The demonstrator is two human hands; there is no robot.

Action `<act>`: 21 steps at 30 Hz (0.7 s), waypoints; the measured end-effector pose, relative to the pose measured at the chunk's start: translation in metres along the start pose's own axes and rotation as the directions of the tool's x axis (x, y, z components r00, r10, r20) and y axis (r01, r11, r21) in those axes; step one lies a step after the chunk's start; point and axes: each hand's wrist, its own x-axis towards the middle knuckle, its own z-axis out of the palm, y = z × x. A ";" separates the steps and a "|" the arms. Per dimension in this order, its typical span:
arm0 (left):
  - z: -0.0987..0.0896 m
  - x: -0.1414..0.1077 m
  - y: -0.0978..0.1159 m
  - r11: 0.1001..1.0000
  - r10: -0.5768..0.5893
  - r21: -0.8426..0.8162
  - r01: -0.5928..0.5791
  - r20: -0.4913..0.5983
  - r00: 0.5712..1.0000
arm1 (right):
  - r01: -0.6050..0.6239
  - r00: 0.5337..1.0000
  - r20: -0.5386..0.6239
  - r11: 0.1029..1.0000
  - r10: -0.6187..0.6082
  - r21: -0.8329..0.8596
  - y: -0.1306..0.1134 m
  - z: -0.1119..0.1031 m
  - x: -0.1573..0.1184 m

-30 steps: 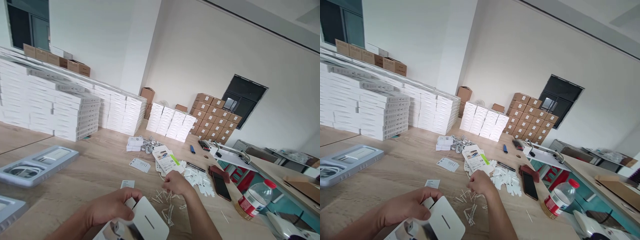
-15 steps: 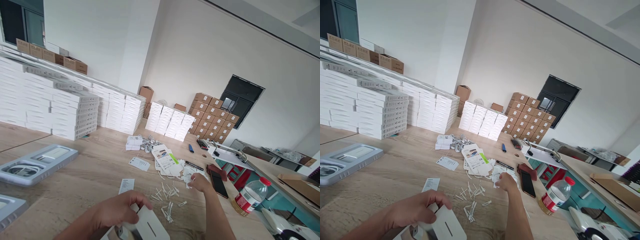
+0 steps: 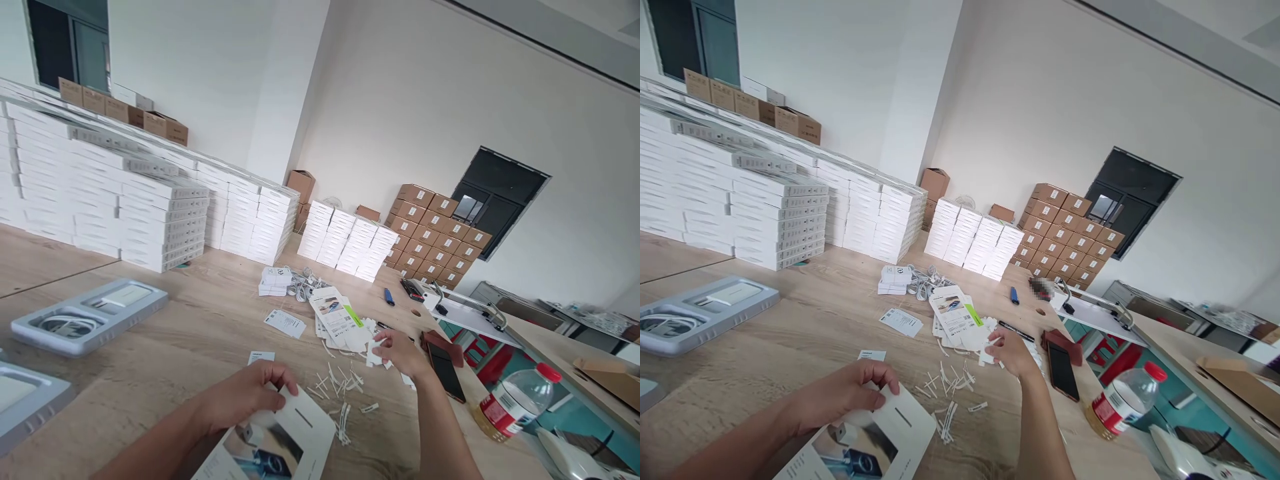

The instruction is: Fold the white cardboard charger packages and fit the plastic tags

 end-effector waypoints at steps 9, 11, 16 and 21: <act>0.001 -0.011 0.012 0.981 0.014 -0.190 -0.034 -0.105 0.994 | 0.591 0.804 -0.092 0.773 -0.587 0.232 -0.092 0.070 -0.036; -0.001 -0.013 0.011 0.966 0.055 -0.244 -0.080 -0.108 0.993 | 0.735 0.676 -0.132 0.651 -0.725 0.191 -0.103 0.082 -0.046; -0.005 -0.013 0.010 0.892 0.102 -0.429 -0.145 -0.122 0.987 | 0.768 0.624 -0.081 0.592 -0.777 0.244 -0.110 0.092 -0.058; -0.008 -0.010 0.013 0.919 0.216 -0.306 -0.249 -0.139 0.966 | 0.716 0.686 -0.079 0.650 -0.724 0.253 -0.107 0.091 -0.054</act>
